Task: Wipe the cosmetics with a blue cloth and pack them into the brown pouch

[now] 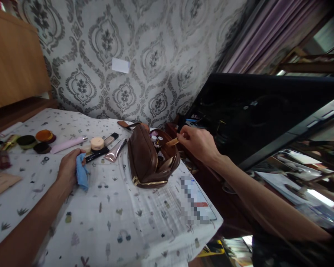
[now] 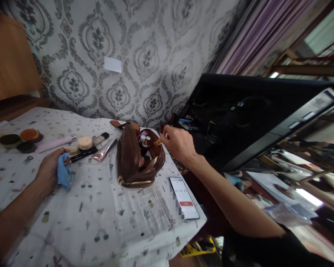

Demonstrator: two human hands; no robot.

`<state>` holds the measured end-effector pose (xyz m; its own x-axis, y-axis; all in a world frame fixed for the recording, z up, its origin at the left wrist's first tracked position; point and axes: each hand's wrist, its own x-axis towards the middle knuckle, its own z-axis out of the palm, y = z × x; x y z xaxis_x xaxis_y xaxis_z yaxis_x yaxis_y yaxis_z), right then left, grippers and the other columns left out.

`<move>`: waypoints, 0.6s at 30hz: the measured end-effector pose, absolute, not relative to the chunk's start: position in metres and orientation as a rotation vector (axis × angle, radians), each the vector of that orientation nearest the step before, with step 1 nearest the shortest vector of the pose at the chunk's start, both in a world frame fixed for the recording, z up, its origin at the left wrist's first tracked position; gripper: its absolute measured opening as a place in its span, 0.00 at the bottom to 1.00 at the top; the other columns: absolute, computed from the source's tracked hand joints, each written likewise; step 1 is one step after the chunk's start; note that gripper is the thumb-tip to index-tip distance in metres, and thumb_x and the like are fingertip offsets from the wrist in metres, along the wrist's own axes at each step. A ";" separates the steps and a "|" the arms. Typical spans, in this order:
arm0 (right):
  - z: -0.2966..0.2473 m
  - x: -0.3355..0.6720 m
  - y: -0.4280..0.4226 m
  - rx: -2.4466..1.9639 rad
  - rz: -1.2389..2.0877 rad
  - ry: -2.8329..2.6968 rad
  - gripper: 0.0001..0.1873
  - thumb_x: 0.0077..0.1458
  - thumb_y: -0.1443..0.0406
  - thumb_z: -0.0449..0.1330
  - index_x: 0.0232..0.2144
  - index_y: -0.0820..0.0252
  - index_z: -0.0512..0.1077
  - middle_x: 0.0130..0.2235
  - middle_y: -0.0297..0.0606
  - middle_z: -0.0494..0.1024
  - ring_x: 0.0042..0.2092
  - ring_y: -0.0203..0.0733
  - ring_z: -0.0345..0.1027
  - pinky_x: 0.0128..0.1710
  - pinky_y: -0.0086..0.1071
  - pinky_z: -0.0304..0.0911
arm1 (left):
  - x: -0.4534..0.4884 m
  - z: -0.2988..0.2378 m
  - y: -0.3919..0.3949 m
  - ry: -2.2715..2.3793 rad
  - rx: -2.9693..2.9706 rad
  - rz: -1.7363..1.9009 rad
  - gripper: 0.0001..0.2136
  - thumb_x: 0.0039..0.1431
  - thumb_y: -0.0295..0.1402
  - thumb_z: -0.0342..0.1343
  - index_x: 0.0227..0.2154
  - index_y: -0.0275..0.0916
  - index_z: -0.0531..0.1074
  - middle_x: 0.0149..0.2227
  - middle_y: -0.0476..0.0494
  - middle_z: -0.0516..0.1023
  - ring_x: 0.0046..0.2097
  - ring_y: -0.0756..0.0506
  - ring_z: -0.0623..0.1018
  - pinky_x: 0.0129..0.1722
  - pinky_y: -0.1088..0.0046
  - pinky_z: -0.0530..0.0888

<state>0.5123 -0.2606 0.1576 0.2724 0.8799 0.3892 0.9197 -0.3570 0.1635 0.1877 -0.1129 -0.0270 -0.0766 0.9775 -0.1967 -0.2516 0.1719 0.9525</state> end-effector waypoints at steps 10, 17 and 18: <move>0.164 0.505 -0.222 -2.663 -0.706 -1.905 0.19 0.65 0.56 0.52 0.44 0.59 0.79 0.44 0.50 0.83 0.45 0.52 0.77 0.37 0.33 0.62 | 0.189 -0.019 -0.119 1.193 0.762 1.236 0.11 0.43 0.38 0.58 0.30 0.40 0.70 0.13 0.56 0.64 0.16 0.52 0.60 0.13 0.80 0.56; 0.160 0.515 -0.190 -2.628 -0.605 -1.974 0.16 0.64 0.59 0.55 0.45 0.59 0.80 0.46 0.50 0.82 0.50 0.53 0.76 0.42 0.34 0.66 | 0.189 -0.023 -0.116 1.179 0.759 1.250 0.11 0.43 0.38 0.58 0.30 0.39 0.70 0.13 0.56 0.65 0.16 0.52 0.61 0.14 0.81 0.55; 0.159 0.518 -0.186 -2.619 -0.589 -1.972 0.16 0.64 0.59 0.56 0.45 0.58 0.80 0.46 0.50 0.82 0.50 0.53 0.76 0.42 0.34 0.66 | 0.189 -0.024 -0.115 1.173 0.761 1.251 0.11 0.43 0.38 0.58 0.30 0.39 0.70 0.13 0.56 0.64 0.16 0.52 0.61 0.14 0.80 0.55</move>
<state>0.5179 -0.1861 0.1589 0.2432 0.9560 0.1639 0.8892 -0.2873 0.3560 0.1889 -0.1153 -0.0237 -0.0866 0.9657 -0.2447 -0.3064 0.2079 0.9289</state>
